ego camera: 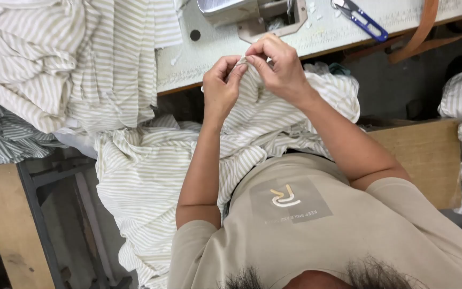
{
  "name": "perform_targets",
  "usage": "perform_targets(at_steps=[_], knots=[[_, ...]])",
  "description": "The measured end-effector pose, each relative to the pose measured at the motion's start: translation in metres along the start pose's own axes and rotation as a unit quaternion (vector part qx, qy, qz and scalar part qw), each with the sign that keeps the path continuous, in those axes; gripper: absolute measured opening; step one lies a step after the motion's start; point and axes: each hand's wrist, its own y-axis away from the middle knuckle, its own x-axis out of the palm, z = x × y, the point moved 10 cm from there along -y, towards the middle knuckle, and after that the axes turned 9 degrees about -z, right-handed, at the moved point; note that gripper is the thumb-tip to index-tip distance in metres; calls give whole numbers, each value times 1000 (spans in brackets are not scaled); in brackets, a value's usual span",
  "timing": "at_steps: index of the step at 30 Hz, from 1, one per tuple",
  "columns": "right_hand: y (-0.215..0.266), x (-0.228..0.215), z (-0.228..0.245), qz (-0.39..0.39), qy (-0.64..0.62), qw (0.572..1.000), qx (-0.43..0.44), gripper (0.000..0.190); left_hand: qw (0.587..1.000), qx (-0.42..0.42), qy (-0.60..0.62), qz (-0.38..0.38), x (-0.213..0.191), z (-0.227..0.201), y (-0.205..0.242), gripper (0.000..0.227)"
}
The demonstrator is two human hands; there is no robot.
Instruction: A worker is inspecting striped fabric garments, checking seams, and pulling loose threads at a sewing station.
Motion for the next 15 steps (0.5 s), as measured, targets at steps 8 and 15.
perform_targets(at_steps=[8,15], knots=[[-60,-3,2,-162,63,984,-27,7,972,216,-91,0,-16,-80,-92,11],[-48,-27,-83,-312,240,899,194,8,979,53,-197,-23,22,-42,-157,19]])
